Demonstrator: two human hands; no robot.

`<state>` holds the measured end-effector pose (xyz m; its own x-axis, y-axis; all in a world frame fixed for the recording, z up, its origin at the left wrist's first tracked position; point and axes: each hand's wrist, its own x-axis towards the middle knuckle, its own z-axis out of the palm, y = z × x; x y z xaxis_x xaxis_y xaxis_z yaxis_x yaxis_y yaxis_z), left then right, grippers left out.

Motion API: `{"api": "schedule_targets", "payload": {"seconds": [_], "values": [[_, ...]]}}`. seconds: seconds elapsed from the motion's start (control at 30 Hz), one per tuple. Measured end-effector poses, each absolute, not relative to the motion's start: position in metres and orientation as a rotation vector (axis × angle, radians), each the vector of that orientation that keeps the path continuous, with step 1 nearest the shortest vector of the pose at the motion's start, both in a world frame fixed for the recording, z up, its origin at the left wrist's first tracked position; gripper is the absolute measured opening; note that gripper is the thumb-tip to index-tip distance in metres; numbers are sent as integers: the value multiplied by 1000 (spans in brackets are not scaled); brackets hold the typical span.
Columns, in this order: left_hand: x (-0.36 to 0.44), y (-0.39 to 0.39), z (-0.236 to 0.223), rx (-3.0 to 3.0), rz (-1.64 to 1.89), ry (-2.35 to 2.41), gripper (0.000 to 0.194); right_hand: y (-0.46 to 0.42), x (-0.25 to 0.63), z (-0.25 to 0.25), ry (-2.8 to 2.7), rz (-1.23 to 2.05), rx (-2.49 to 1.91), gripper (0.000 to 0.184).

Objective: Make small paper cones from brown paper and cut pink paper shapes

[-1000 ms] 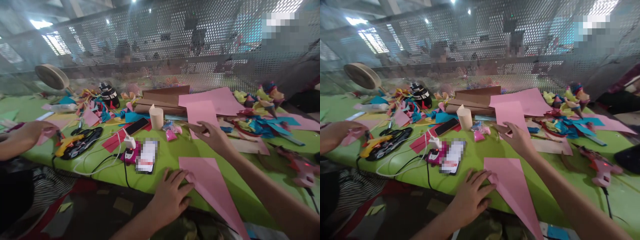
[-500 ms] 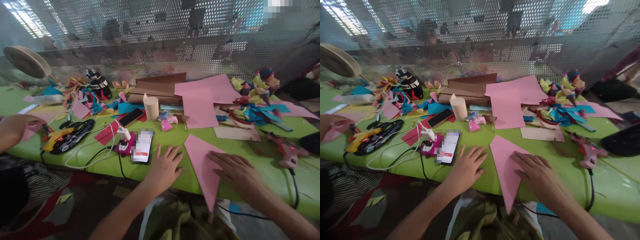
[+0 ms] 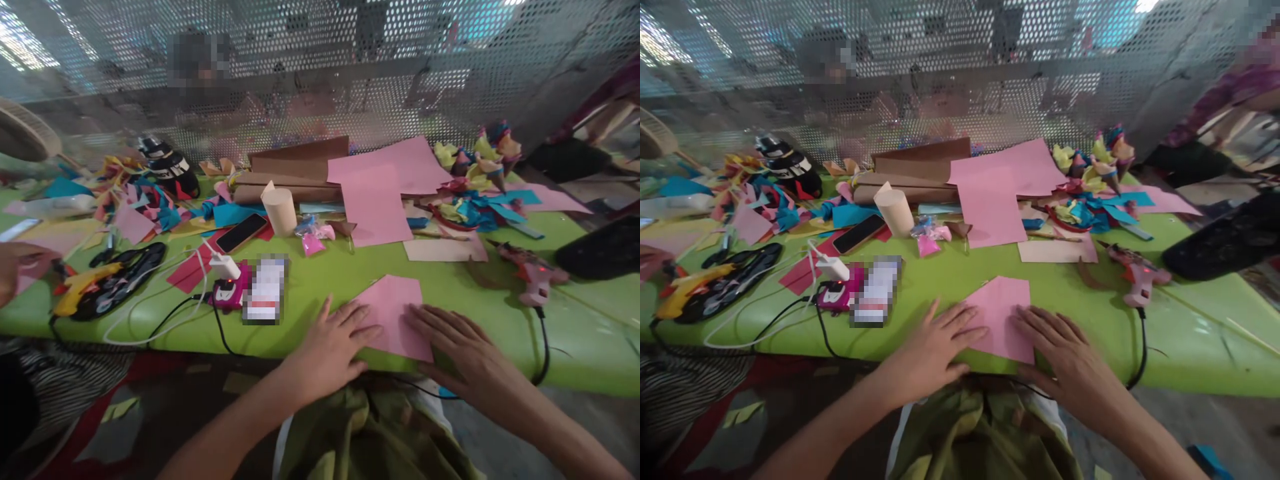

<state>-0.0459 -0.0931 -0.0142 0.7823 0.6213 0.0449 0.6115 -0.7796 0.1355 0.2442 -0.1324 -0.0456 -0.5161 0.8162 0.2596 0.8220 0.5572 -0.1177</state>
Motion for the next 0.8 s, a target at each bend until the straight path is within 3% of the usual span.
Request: {"api": "schedule_targets", "payload": {"seconds": [0.1,0.23,0.33,0.5,0.8], "values": [[-53,-79,-8,2955,108,1064,39,-149,241,-56,-2508,-92,-1374,67],[-46,-82,-8,3009,48,1133,40,-175,218,-58,-2417,-178,-1405,47],[-39,-95,-10,2944,87,1068,44,-175,207,-48,-2420,-67,-1279,39],[-41,-107,-11,2837,108,1029,55,-118,213,-25,-2289,34,-1287,27],[-47,-100,-14,2795,179,1013,49,-23,185,-35,-2379,100,-1437,25]]}}
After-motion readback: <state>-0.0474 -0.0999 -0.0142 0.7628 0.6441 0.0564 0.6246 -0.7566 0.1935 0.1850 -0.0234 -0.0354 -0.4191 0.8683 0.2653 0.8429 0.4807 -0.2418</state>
